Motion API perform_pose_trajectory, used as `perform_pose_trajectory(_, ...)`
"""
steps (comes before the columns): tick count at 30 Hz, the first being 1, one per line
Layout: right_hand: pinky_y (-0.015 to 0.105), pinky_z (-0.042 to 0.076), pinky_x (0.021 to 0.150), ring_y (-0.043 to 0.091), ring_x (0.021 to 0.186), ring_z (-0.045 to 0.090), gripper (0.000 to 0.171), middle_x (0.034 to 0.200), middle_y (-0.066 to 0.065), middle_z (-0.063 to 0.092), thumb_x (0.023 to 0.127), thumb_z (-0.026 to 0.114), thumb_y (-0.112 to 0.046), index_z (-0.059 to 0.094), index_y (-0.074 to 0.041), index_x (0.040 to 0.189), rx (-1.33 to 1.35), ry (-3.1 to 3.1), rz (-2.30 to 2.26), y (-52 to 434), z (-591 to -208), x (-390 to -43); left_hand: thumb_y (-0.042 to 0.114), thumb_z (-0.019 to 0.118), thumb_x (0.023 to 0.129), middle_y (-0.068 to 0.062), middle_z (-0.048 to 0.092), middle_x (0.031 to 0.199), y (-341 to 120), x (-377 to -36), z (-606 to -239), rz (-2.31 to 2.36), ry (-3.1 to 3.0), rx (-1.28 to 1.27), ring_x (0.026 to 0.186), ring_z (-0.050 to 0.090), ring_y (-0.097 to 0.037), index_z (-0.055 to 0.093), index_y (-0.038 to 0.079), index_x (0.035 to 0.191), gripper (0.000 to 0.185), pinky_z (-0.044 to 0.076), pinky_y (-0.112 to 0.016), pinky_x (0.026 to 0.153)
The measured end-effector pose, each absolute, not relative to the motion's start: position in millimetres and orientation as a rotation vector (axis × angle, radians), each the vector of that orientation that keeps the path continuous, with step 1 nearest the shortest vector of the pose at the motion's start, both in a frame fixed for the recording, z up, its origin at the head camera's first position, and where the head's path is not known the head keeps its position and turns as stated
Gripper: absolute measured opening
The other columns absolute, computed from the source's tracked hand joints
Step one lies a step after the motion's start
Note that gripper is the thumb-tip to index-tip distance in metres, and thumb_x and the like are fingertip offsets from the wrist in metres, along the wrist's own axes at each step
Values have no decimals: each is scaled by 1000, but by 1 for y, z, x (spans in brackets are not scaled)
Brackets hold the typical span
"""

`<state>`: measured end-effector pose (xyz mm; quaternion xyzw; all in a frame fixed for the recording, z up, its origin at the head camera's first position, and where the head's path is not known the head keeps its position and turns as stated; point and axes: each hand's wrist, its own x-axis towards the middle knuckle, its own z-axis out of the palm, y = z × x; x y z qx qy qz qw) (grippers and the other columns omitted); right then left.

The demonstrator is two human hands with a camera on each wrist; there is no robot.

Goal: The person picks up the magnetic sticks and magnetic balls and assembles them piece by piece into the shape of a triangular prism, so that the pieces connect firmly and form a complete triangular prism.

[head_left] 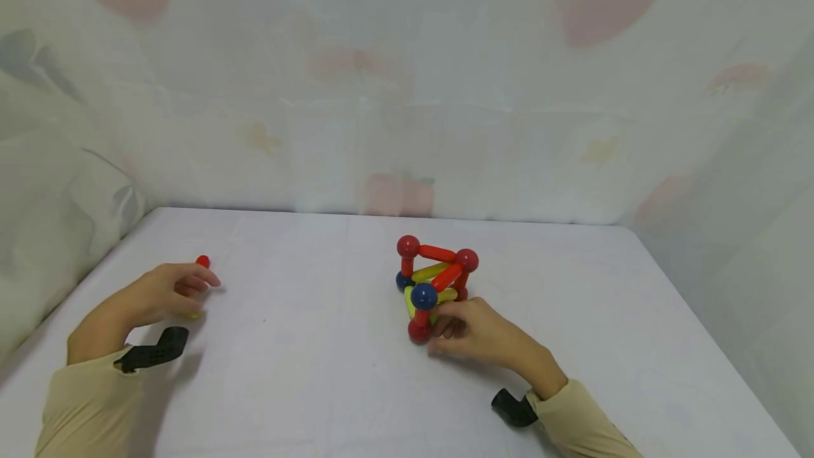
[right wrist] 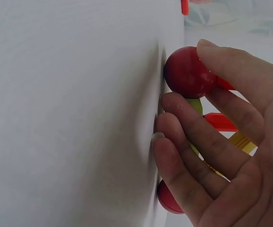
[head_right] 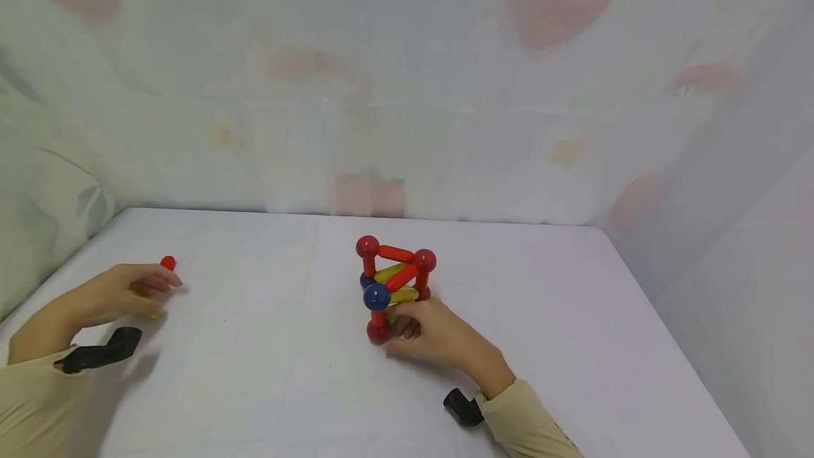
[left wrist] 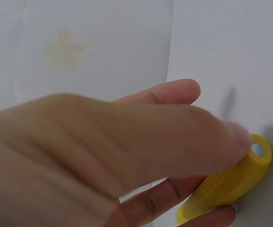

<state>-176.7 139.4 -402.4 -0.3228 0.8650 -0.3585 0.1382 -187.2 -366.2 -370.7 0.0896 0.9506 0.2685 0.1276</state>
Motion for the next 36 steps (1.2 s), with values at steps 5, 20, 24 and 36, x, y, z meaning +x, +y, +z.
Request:
perform_pose_trajectory(5,22,55,76,2,81,63,25,88,-6,71,84,80,-28,69,-16,103,-926,2502,-1042,140,-402,-177,1,74,78,-23,67,109,-356,-188,-369,767,2752,314,98,63,-24,64,-5,112,37,49,-18,73)
perform_pose_trajectory(20,22,54,73,4,79,62,26,85,-8,70,81,81,-35,72,-18,98,-878,2496,-1092,143,-403,-180,1,75,80,-8,72,102,-319,-197,-374,760,2749,392,95,66,-25,70,2,105,26,52,-25,76)
perform_pose_trajectory(24,22,54,75,4,80,62,28,86,-11,70,81,82,-36,72,-22,102,-854,2509,-1074,142,-402,-180,2,77,80,-8,71,101,-312,-197,-373,749,2742,340,94,64,-25,70,2,107,27,53,-29,75)
perform_pose_trajectory(36,21,54,76,7,82,63,26,87,-10,71,82,82,-31,73,-20,104,-829,2526,-1056,143,-404,-182,9,76,83,-8,66,93,-298,-195,-370,644,2751,254,84,57,-21,70,4,105,23,51,-32,70)
